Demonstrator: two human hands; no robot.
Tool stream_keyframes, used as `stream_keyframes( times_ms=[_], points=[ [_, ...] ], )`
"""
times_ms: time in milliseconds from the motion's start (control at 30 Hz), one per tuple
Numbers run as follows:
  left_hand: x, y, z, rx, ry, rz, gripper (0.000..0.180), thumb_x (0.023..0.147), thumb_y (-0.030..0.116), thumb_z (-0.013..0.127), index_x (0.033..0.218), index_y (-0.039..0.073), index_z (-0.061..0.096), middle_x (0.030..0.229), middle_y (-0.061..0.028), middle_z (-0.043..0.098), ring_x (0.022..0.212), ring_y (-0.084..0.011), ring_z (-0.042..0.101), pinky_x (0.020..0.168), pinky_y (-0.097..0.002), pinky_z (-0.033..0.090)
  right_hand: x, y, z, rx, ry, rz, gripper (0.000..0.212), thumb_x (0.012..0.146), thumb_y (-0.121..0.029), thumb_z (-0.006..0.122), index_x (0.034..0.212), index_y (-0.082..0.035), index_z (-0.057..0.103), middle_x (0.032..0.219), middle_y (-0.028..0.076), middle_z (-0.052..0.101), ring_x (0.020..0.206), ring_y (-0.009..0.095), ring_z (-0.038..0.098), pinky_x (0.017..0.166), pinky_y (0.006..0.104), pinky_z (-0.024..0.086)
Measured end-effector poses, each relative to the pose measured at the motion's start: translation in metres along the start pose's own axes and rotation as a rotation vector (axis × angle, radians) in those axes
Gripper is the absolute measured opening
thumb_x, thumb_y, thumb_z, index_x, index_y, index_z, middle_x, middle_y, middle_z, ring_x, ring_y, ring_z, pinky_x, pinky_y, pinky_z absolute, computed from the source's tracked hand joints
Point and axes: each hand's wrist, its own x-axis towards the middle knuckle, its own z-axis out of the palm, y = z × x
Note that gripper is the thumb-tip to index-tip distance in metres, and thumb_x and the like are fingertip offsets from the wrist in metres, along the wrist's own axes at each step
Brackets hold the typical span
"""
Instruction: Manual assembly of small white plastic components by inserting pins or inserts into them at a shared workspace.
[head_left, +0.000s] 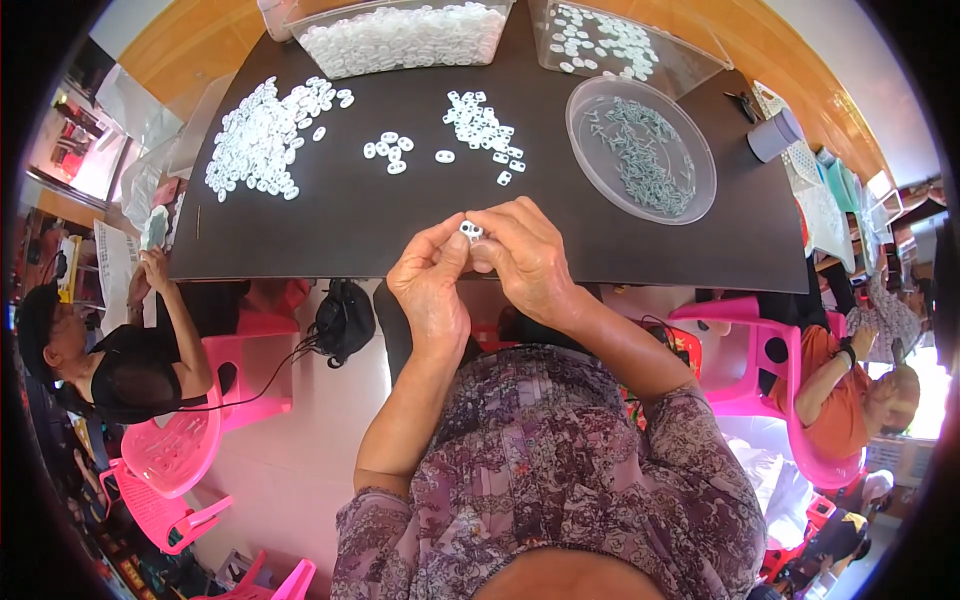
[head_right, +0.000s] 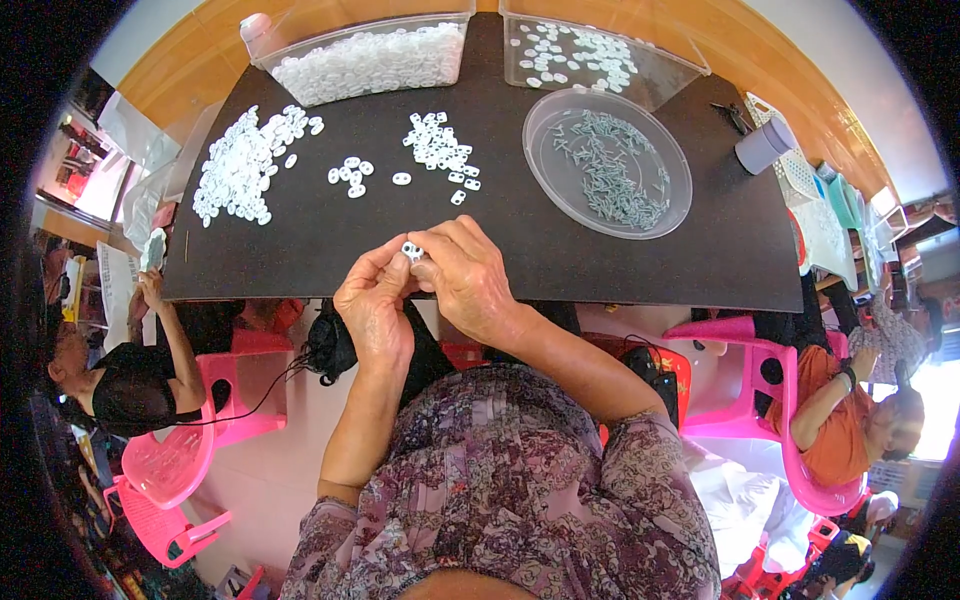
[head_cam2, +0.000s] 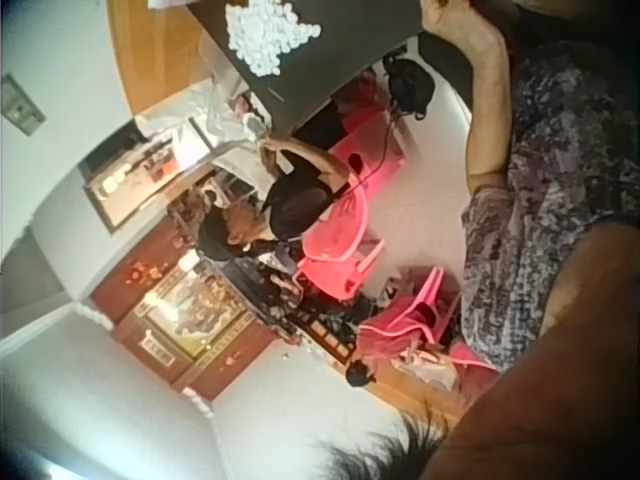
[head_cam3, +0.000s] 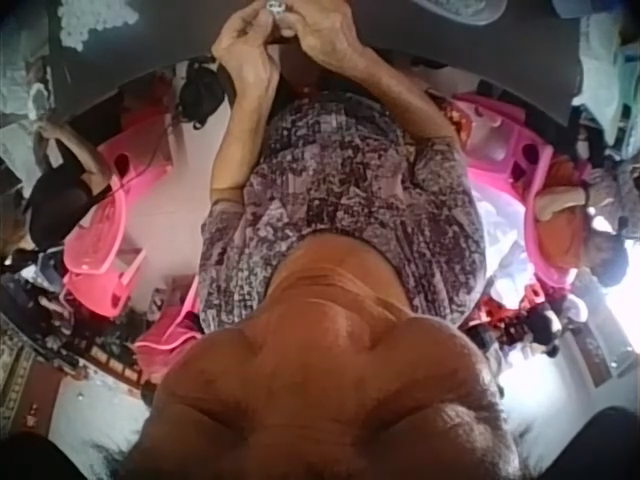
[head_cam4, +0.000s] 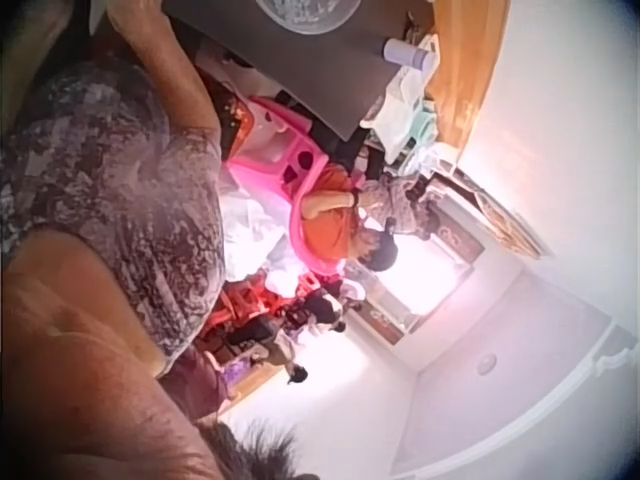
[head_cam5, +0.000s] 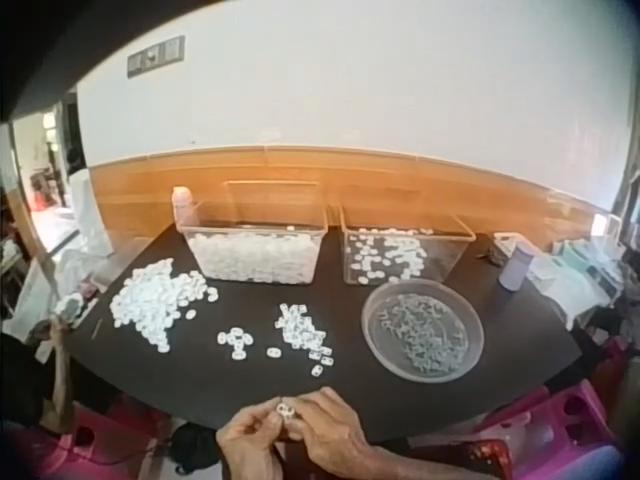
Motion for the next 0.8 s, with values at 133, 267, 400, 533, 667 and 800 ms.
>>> stream_keyframes(
  times_ms=[133, 267, 400, 533, 667, 800],
  points=[
    [0.000, 0.000, -0.002, 0.008, -0.038, -0.004, 0.016, 0.085, 0.004, 0.060, 0.098, -0.005, 0.062, 0.086, -0.0093, 0.064, 0.071, -0.0125, 0.060, 0.061, -0.0244, 0.051, 0.000, -0.001, 0.002, -0.041, 0.047, -0.069, 0.031, 0.070, 0.004, 0.063, 0.101, 0.004, 0.060, 0.087, 0.014, 0.060, 0.075, 0.027, 0.055, 0.062, 0.0346, 0.046],
    [-0.001, 0.000, 0.003, 0.024, -0.032, 0.043, 0.016, 0.084, 0.004, 0.061, 0.097, -0.005, 0.062, 0.084, -0.0082, 0.064, 0.068, -0.0117, 0.059, 0.061, -0.0238, 0.050, 0.000, -0.001, 0.005, -0.103, 0.099, -0.151, 0.030, 0.066, 0.004, 0.064, 0.096, 0.006, 0.058, 0.084, 0.015, 0.057, 0.072, 0.028, 0.052, 0.061, 0.0351, 0.044],
    [-0.002, -0.002, 0.005, 0.045, -0.028, 0.087, 0.016, 0.085, 0.005, 0.061, 0.097, -0.005, 0.062, 0.082, -0.0071, 0.063, 0.067, -0.0106, 0.058, 0.061, -0.0234, 0.050, 0.000, 0.000, 0.008, -0.110, 0.146, -0.177, 0.031, 0.067, 0.006, 0.062, 0.098, 0.005, 0.058, 0.085, 0.014, 0.058, 0.071, 0.027, 0.052, 0.058, 0.0336, 0.044],
    [0.001, -0.002, 0.001, 0.043, -0.028, 0.083, 0.016, 0.085, 0.005, 0.061, 0.097, -0.005, 0.061, 0.082, -0.0074, 0.063, 0.067, -0.0107, 0.058, 0.060, -0.0234, 0.050, 0.001, -0.001, 0.010, -0.059, 0.145, -0.146, 0.030, 0.067, 0.004, 0.063, 0.097, 0.005, 0.057, 0.084, 0.014, 0.056, 0.072, 0.027, 0.052, 0.060, 0.0344, 0.044],
    [0.002, 0.003, 0.001, 0.052, -0.040, 0.093, 0.013, 0.086, 0.001, 0.058, 0.097, -0.007, 0.060, 0.077, -0.0066, 0.062, 0.064, -0.0097, 0.056, 0.059, -0.0218, 0.048, 0.001, -0.004, 0.009, -0.012, 0.099, -0.080, 0.028, 0.069, 0.004, 0.062, 0.097, 0.004, 0.058, 0.085, 0.014, 0.057, 0.073, 0.027, 0.053, 0.062, 0.0351, 0.044],
    [0.000, 0.008, 0.001, 0.067, -0.039, 0.084, 0.015, 0.086, 0.001, 0.058, 0.097, -0.007, 0.060, 0.079, -0.0079, 0.063, 0.064, -0.0106, 0.056, 0.060, -0.0221, 0.048, -0.002, -0.008, 0.008, 0.028, 0.096, -0.026, 0.026, 0.072, 0.002, 0.062, 0.098, 0.003, 0.058, 0.086, 0.013, 0.059, 0.073, 0.027, 0.054, 0.063, 0.0353, 0.044]
  ],
)
